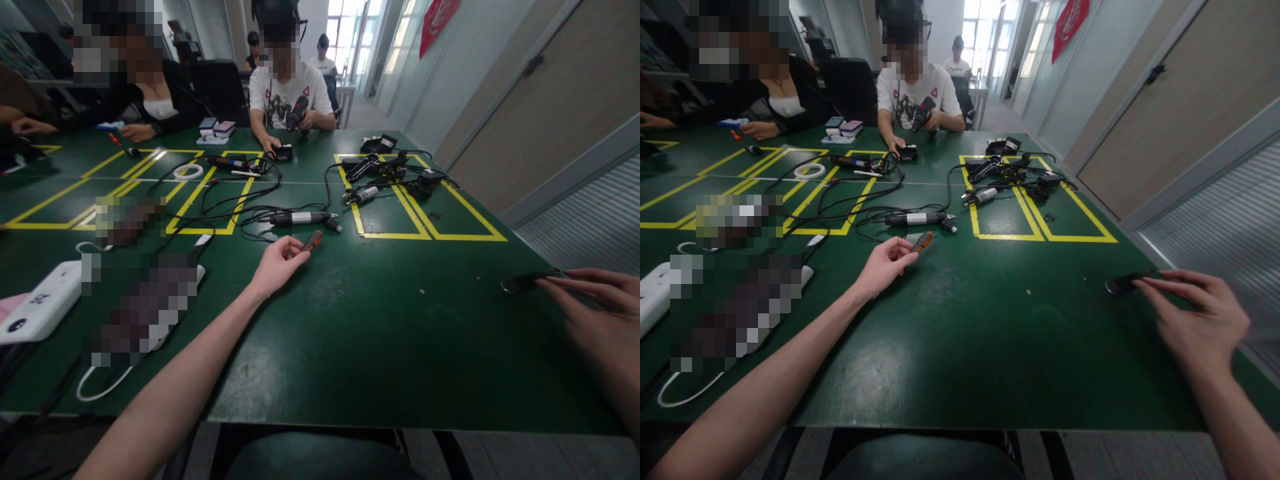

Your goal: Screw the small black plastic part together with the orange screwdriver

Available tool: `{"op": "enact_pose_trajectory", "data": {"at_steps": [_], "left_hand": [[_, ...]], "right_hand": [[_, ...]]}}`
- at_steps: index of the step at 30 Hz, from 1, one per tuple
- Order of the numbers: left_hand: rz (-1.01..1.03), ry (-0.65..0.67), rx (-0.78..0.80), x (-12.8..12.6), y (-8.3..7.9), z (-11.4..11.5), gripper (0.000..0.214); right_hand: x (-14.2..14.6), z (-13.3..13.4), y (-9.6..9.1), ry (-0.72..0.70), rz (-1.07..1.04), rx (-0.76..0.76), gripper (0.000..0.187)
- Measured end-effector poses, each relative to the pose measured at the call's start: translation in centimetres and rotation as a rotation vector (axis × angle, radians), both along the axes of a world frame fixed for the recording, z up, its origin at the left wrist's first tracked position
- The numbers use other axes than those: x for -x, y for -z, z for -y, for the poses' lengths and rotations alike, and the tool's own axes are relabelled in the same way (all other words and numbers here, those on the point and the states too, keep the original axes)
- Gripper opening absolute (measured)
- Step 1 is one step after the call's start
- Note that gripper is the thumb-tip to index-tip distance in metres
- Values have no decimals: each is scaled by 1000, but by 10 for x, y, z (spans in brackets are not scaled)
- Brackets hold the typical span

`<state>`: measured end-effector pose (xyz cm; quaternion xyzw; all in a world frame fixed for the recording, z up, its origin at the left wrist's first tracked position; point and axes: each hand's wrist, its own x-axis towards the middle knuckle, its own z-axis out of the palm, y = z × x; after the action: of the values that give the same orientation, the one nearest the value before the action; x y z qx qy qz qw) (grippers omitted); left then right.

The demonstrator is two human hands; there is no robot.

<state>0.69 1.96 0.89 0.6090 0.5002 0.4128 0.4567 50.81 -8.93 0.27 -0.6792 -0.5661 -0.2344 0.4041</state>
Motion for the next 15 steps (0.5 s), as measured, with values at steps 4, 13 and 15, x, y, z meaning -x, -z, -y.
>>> {"op": "enact_pose_trajectory", "data": {"at_steps": [4,13,15], "left_hand": [[-4,-1,1,0,0,0,26],[-8,-4,2,0,-1,0,26],[-9,-5,1,0,-1,0,26]], "right_hand": [[4,-3,1,-78,-105,-59,34],[19,-5,-11,-35,-95,-55,37],[21,-7,-11,-34,-120,-51,37]]}}
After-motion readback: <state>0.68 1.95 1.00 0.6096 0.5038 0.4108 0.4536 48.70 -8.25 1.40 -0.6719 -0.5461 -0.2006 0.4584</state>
